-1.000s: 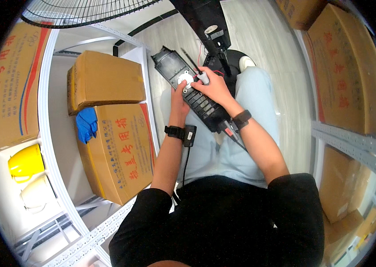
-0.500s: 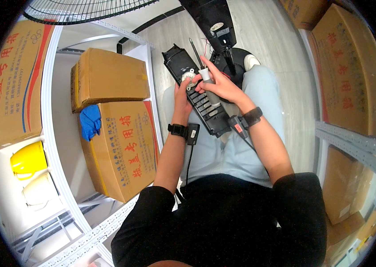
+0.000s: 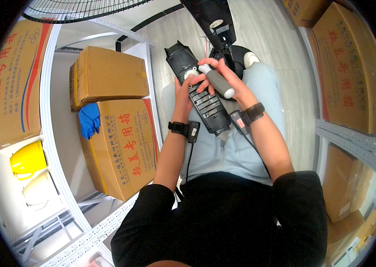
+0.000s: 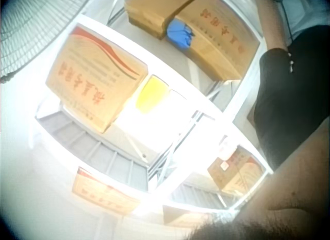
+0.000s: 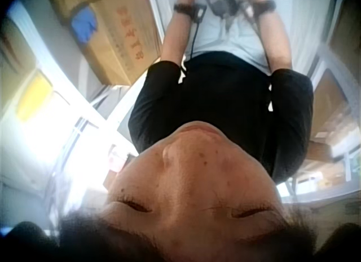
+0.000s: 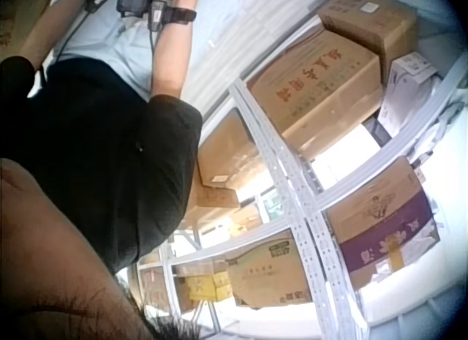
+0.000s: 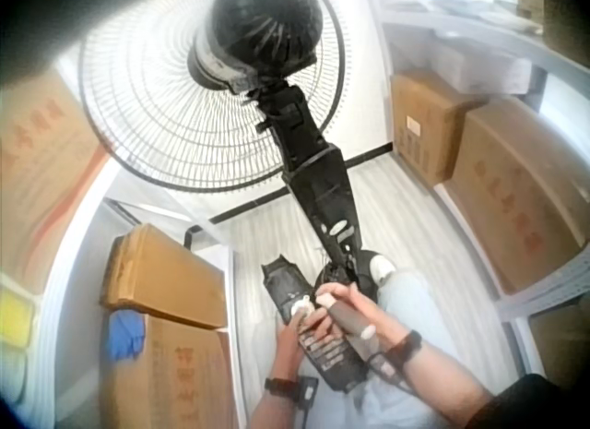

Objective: The person sits on the floor and uses a soldering iron to work on wires and components inside a black plastic housing. They repeatedly heat and adjust connections within the device.

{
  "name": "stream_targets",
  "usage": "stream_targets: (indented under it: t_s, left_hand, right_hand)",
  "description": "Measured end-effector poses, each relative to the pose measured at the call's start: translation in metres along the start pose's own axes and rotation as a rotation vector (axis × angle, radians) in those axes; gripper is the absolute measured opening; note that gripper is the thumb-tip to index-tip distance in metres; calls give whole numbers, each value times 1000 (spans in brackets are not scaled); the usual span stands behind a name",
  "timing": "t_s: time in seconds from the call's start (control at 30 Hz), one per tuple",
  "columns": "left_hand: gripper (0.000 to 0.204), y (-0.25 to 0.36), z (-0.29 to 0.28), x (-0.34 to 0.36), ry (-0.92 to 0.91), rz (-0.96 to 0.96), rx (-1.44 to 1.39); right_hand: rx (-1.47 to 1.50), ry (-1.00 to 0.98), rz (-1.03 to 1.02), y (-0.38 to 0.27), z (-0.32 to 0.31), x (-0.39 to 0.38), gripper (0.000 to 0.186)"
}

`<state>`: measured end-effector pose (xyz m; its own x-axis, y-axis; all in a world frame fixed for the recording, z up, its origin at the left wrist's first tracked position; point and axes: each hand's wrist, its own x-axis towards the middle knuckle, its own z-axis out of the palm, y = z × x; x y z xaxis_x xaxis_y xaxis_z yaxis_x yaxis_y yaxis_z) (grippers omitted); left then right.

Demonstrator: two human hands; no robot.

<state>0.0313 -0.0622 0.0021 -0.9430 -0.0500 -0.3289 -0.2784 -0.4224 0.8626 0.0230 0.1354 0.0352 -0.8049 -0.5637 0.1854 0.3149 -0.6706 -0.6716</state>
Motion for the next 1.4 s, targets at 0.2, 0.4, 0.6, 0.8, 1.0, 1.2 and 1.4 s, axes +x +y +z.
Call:
stream_targets:
  t_s: [0.2,0.4,0.6,0.8,1.0,1.2,1.4]
  left_hand:
    - [99,1,3,-2,4,109,41]
    - [100,7,10,-8,-34,59,-24]
    - [102,3,5,-3,-9,93,14]
    - [98,-3,-1,2,-27,167,131]
    - [97,-1,3,0,-11,162,144]
    - [105,3,4,-3,-2,96,81]
    - [104,1,3,0,-8,68,57]
  right_hand:
    - [197,-137,-63,-3,-8,2,100]
    - [-74,51,26,-10,5,3,96]
    - [-130,8,71,-1,-3,2,102]
    - [66,-248,26,-4,0,-2,129]
    - [103,-213,43,-1,-7,1,124]
    - [136,-201,68,3,-12,3,113]
    - [196,-160,69,7,-16,3,108]
